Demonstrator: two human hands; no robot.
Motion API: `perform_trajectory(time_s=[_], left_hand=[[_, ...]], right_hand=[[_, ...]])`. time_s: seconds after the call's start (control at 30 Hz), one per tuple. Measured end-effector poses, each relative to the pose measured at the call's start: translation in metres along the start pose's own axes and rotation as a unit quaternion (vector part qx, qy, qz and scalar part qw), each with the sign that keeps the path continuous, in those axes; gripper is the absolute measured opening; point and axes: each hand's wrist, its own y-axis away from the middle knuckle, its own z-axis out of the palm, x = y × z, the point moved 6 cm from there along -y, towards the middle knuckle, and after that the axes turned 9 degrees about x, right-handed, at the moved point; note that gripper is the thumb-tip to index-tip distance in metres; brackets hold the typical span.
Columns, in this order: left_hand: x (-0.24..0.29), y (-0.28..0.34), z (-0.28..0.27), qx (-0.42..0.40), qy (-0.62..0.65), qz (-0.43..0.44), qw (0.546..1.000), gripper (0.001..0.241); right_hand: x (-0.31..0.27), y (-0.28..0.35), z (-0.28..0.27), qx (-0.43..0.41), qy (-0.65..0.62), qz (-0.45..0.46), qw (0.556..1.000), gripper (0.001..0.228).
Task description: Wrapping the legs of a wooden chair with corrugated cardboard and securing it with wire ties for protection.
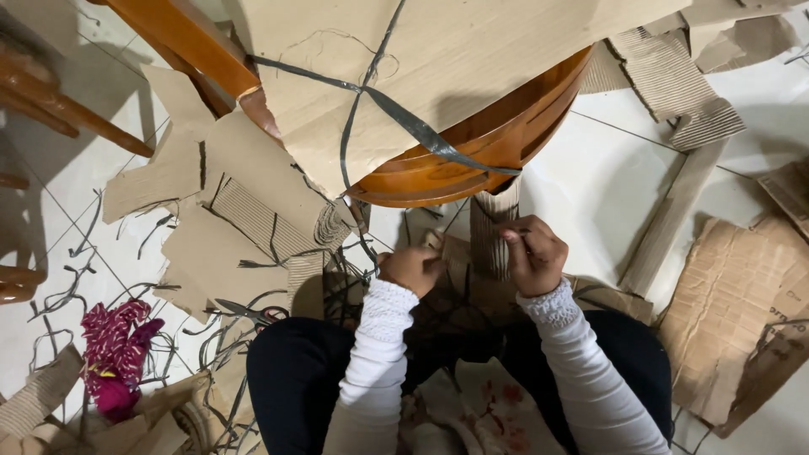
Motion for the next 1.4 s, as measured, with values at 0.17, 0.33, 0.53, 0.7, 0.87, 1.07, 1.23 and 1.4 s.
perform_trajectory(time_s=[0.17,0.33,0.53,0.7,0.87,1.07,1.23,1.4], left_hand=[[0.067,-0.042,-0.045,0.069,0.234,0.109,0.964,0.031],[0.113,-0.061,-0.068,0.231,0.290,0.197,0.908,0.015],[0.120,-0.066,-0.056,0.280,0.307,0.204,0.887,0.022],[0.126,-0.070,-0.065,0.338,0.403,0.182,0.831,0.004],[0.105,-0.065,-0.009,0.290,0.385,0.248,0.841,0.047],[0.107,-0.065,-0.010,0.264,0.415,0.231,0.840,0.044],[0.121,-0.069,-0.046,0.277,0.451,0.154,0.835,0.016],[0.112,-0.059,-0.034,0.245,0.423,0.110,0.865,0.016]], right_hand=[[-0.005,-0.003,0.002,0.011,-0.007,0.010,1.000,0.022],[-0.014,-0.005,0.004,-0.002,0.011,0.013,1.000,0.019],[-0.024,-0.021,-0.002,-0.030,0.024,0.078,0.996,0.014],[-0.039,-0.025,-0.011,-0.093,0.215,0.096,0.967,0.023],[-0.046,-0.017,0.018,-0.131,0.234,0.051,0.962,0.023],[-0.043,-0.026,0.012,-0.123,0.140,0.069,0.980,0.016],[-0.043,-0.052,0.002,-0.098,0.153,0.033,0.983,0.008],[-0.034,-0.043,0.000,-0.067,0.126,-0.026,0.989,0.012]])
